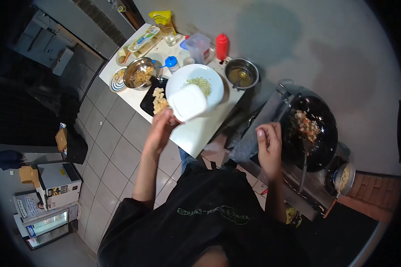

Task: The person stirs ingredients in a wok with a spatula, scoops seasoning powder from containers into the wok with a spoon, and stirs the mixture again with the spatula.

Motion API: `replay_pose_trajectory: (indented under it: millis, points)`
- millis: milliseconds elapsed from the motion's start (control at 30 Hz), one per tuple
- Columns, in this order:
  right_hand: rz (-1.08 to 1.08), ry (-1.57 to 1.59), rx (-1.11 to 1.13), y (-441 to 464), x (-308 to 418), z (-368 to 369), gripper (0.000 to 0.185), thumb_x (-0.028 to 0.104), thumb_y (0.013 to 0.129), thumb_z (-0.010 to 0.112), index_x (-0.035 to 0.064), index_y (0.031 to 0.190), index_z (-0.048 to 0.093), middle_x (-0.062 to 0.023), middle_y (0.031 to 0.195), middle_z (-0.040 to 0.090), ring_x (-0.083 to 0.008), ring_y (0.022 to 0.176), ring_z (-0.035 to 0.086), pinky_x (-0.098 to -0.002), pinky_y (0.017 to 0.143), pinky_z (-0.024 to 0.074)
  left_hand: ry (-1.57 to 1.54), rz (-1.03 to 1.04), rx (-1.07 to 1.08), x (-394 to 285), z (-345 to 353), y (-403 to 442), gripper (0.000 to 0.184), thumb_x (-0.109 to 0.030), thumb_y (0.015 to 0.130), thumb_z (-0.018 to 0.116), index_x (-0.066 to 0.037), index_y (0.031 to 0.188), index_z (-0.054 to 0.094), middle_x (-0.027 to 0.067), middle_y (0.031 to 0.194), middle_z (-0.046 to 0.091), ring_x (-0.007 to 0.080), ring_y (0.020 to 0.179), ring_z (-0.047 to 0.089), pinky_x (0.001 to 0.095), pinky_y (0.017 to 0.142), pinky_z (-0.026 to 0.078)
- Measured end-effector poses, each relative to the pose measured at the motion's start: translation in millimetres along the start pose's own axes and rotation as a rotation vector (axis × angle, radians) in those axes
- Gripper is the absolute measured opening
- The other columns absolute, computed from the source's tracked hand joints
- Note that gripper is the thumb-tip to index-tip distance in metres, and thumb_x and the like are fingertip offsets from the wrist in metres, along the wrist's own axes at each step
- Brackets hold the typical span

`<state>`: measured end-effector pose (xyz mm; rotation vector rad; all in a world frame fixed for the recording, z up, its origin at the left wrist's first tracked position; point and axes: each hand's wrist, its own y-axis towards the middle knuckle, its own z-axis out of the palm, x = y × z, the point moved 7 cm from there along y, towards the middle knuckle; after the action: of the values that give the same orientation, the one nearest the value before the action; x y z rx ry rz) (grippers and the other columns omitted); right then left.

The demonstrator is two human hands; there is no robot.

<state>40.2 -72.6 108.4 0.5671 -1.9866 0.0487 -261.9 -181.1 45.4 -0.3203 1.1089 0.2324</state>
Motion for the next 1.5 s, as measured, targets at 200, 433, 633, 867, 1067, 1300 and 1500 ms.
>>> replay_pose_trajectory:
  millis: [200, 433, 633, 867, 1067, 1300, 1500]
  points:
    - [0.105, 0.120, 0.040, 26, 17, 115, 0.011, 0.009, 0.095, 0.050, 0.0000, 0.093, 0.057, -0.0079, 0.093, 0.047, -0.0154, 0.080, 0.049, -0.0266, 0.071, 0.0400, -0.002, 0.124, -0.259, -97, -156, 99, 0.030, -0.037, 0.096, 0.056, -0.007, 0.095, 0.056, 0.0014, 0.082, 0.055, 0.0125, 0.080, 0.057, 0.0309, 0.080, 0.050]
    - [0.249, 0.060, 0.066, 56, 53, 204, 0.011, 0.011, 0.096, 0.051, 0.0015, 0.095, 0.056, -0.0070, 0.096, 0.048, -0.0169, 0.089, 0.051, -0.0267, 0.079, 0.0402, 0.063, -0.046, -0.197, -76, -314, 290, 0.027, -0.034, 0.094, 0.059, -0.008, 0.091, 0.054, 0.0034, 0.079, 0.053, 0.0143, 0.074, 0.054, 0.0287, 0.074, 0.049]
    - [0.339, 0.012, -0.009, 56, 51, 223, 0.011, 0.009, 0.094, 0.052, 0.0001, 0.097, 0.058, -0.0083, 0.095, 0.047, -0.0172, 0.086, 0.053, -0.0276, 0.070, 0.0422, 0.069, -0.255, -0.158, -19, -343, 395, 0.027, -0.033, 0.091, 0.060, -0.007, 0.084, 0.054, 0.0047, 0.075, 0.053, 0.0162, 0.067, 0.054, 0.0290, 0.068, 0.049]
    - [0.481, -0.036, -0.033, 57, 34, 248, 0.017, 0.010, 0.095, 0.050, -0.0021, 0.087, 0.058, -0.0108, 0.083, 0.054, -0.0223, 0.079, 0.054, -0.0316, 0.072, 0.0430, 0.489, -0.360, 0.019, 34, -332, 462, 0.030, -0.035, 0.091, 0.060, -0.008, 0.079, 0.058, 0.0008, 0.071, 0.055, 0.0117, 0.059, 0.054, 0.0254, 0.059, 0.047]
    - [0.520, 0.023, -0.064, 55, 29, 256, 0.020, 0.011, 0.096, 0.050, -0.0025, 0.084, 0.057, -0.0109, 0.081, 0.056, -0.0213, 0.080, 0.054, -0.0312, 0.075, 0.0430, 0.649, -0.468, 0.159, 59, -334, 479, 0.033, -0.042, 0.090, 0.060, -0.010, 0.085, 0.058, 0.0014, 0.076, 0.060, 0.0112, 0.062, 0.057, 0.0246, 0.065, 0.050]
    - [0.502, 0.009, -0.086, 42, 21, 245, 0.023, 0.013, 0.097, 0.049, -0.0027, 0.082, 0.056, -0.0105, 0.078, 0.056, -0.0211, 0.074, 0.055, -0.0311, 0.070, 0.0437, 1.485, 0.126, 0.327, 21, -342, 504, 0.048, -0.038, 0.085, 0.067, 0.003, 0.110, 0.063, 0.0225, 0.109, 0.064, 0.0366, 0.104, 0.060, 0.0414, 0.092, 0.047]
    - [0.492, -0.224, -0.369, 12, 33, 159, 0.017, 0.004, 0.095, 0.049, 0.0030, 0.108, 0.060, -0.0097, 0.080, 0.057, -0.0169, 0.074, 0.055, -0.0289, 0.069, 0.0440, 1.292, 0.566, -0.066, -120, -252, 373, 0.035, -0.023, 0.093, 0.061, 0.001, 0.118, 0.056, 0.0180, 0.116, 0.058, 0.0316, 0.107, 0.056, 0.0391, 0.091, 0.044]
